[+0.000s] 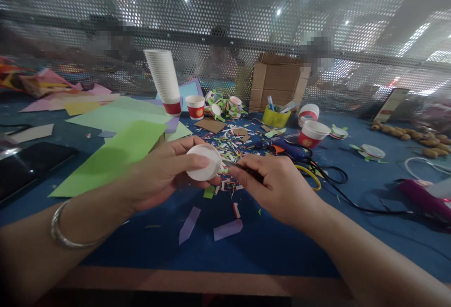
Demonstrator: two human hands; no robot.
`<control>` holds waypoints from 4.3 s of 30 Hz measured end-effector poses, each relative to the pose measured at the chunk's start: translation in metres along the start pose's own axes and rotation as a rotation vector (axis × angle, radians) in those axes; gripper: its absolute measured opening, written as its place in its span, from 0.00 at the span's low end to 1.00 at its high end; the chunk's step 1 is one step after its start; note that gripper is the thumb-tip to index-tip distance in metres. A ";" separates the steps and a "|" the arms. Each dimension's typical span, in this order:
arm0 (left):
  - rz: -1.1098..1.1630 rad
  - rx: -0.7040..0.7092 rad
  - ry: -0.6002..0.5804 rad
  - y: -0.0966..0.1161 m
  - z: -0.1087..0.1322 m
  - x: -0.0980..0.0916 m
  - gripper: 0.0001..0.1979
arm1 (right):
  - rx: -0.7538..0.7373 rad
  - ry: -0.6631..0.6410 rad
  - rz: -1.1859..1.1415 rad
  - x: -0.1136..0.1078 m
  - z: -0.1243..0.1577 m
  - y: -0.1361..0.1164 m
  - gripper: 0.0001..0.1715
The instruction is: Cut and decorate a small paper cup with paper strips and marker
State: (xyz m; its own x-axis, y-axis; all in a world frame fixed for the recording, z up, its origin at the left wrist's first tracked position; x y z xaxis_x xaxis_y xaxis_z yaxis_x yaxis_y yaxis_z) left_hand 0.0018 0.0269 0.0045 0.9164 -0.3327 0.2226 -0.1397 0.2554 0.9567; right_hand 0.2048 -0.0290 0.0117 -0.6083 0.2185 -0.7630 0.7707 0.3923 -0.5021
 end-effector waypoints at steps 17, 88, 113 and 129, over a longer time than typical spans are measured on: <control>0.016 -0.041 0.002 -0.005 0.002 0.005 0.08 | 0.030 -0.005 -0.008 0.003 -0.002 0.003 0.21; -0.099 0.034 -0.181 -0.007 0.000 0.001 0.20 | -0.011 -0.086 -0.074 -0.008 0.000 0.003 0.23; -0.159 0.073 -0.184 -0.005 0.003 0.002 0.18 | -0.057 -0.070 -0.044 -0.010 0.000 0.004 0.24; -0.177 0.143 -0.268 -0.003 0.002 0.000 0.16 | -0.060 -0.104 -0.061 -0.012 0.002 -0.002 0.22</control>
State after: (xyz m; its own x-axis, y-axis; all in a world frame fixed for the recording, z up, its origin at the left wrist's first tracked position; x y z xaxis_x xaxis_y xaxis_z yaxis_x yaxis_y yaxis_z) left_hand 0.0018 0.0239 0.0020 0.8025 -0.5920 0.0743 -0.0561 0.0492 0.9972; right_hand 0.2111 -0.0339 0.0211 -0.6281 0.1002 -0.7717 0.7184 0.4557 -0.5256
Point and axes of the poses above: each hand's wrist, its own z-axis away from the middle knuckle, its own x-axis out of the palm, y = z × x, the point moved 2 cm from there along -z, towards the middle knuckle, and after that the axes turned 11 degrees about y, right-handed, at the moved point
